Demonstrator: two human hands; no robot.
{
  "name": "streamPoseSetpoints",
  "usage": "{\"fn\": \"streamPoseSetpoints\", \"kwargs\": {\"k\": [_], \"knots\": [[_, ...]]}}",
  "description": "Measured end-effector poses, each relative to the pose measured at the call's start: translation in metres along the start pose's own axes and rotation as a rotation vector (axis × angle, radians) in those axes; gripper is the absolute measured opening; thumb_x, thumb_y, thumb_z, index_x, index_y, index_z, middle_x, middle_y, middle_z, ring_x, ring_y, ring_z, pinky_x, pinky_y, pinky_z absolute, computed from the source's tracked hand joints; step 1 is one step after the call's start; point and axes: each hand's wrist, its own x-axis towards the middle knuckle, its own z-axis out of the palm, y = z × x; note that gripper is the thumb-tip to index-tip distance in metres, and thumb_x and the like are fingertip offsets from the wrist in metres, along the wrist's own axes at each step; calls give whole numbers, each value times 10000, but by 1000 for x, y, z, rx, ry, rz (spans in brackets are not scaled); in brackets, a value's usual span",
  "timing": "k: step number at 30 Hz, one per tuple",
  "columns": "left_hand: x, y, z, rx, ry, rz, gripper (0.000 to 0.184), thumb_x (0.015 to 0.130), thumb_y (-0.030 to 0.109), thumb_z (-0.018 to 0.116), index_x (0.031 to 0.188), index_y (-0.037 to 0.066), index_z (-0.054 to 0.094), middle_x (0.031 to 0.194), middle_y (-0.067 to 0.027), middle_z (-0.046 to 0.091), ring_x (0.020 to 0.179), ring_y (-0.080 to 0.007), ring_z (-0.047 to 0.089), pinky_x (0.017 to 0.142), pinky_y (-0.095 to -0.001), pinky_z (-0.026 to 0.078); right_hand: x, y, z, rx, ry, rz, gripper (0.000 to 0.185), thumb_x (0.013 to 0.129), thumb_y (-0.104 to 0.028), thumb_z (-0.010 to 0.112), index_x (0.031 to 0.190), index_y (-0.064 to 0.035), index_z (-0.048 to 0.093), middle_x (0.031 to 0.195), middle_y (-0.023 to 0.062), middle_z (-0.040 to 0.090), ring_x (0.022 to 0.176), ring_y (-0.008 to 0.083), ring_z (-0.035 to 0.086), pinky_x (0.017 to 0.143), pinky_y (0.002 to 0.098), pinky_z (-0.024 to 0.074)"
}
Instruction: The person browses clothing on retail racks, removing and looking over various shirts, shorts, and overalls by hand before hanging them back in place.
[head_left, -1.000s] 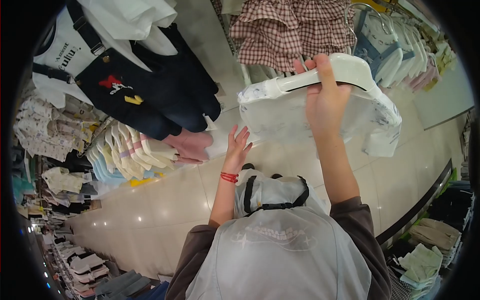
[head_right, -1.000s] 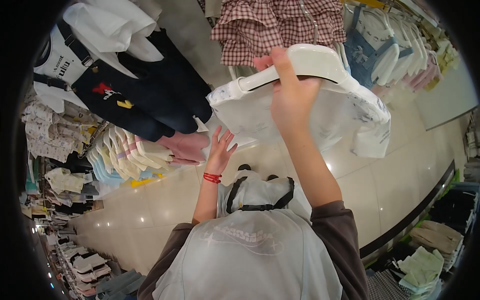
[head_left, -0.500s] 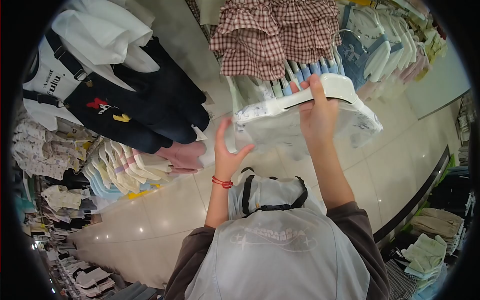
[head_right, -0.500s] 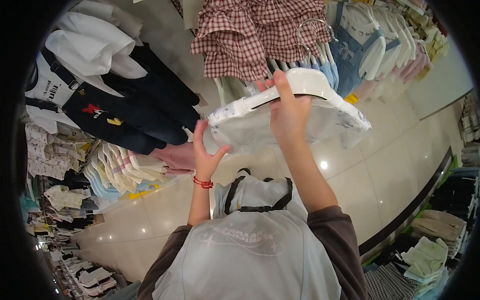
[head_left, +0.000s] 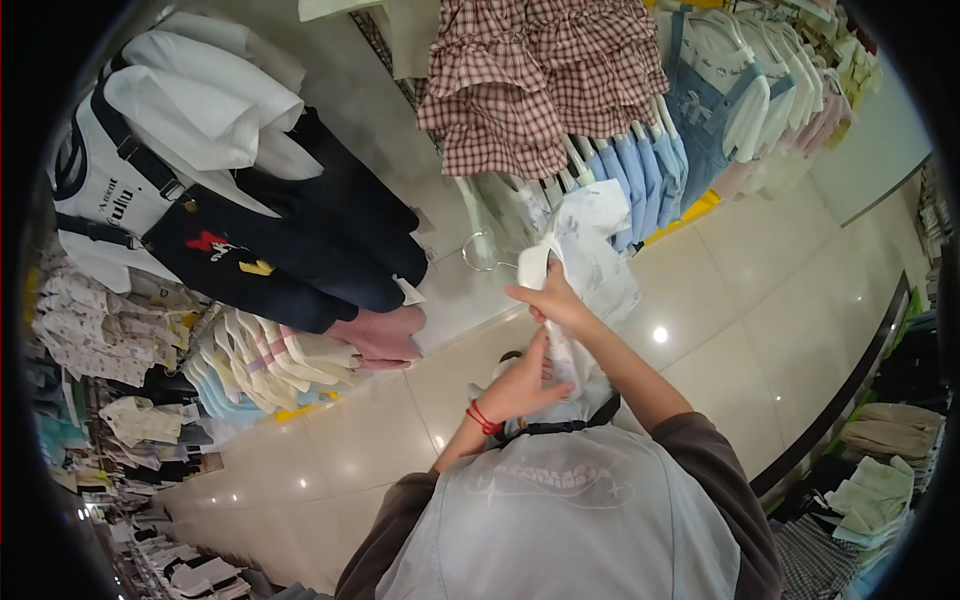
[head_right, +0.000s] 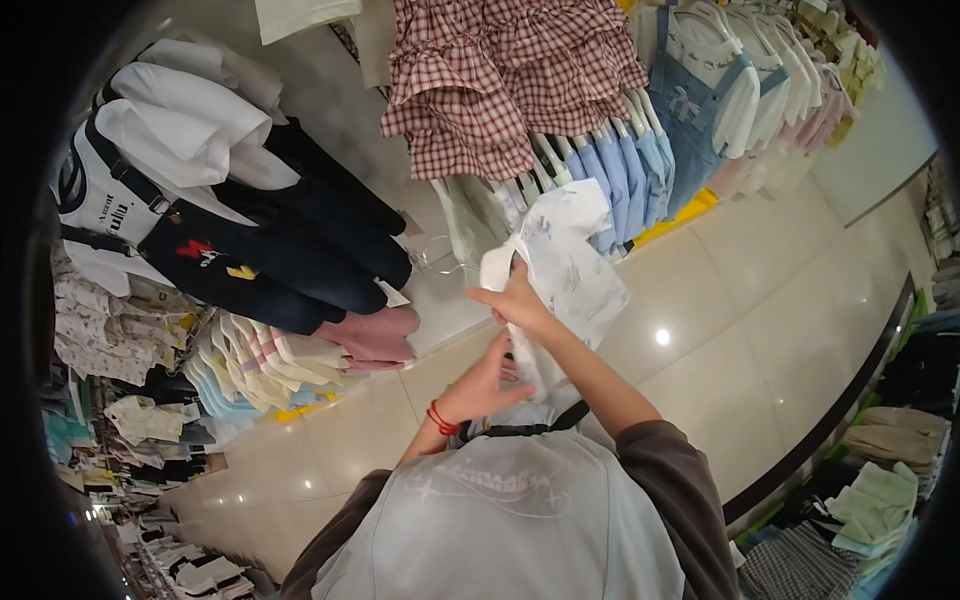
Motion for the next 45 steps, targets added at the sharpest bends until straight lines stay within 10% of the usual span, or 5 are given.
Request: {"fn": "streamPoseSetpoints", "kwargs": {"k": [10,14,22,30,45], "knots": [[8,-3,-13,188,-76,199,437,814,172,602,1194,51,423,1122,-116,491,975,-228,540,811,-313,451,-58,-47,-72,-228,-595,233,666,821,-362,583,1305,-45,253,777,43,469,471,88,424,413,221,345],[8,-13,-43,79,112,238,379,811,128,600,1147,32,455,1064,-103,515,964,-204,541,821,-299,439,-59,-36,-66,-225,-495,-270,590,837,-273,575,1310,-86,275,792,37,463,475,83,402,424,225,344],[22,-13,-117,-38,508,220,467,801,57,582,1216,34,370,1229,-88,414,1153,-206,410,948,-337,350,3,-25,-42,-452,-28,131,622,823,-383,568,1265,-21,322,700,89,518,558,143,484,514,267,412],[161,41,-172,108,685,587,845,728,144,682,1336,38,105,1338,-151,231,1216,-274,296,1001,-386,267,63,44,-37,-855,74,-88,533,822,-389,558,1155,17,469,802,207,598,706,306,589,631,376,452],[217,65,-184,98,-37,500,700,763,216,663,1235,-89,247,1220,-217,401,1177,-271,412,955,-387,340,170,-31,-2,-1127,543,-320,238,785,-222,559,797,12,597,682,190,599,691,342,592,616,413,451]]}}
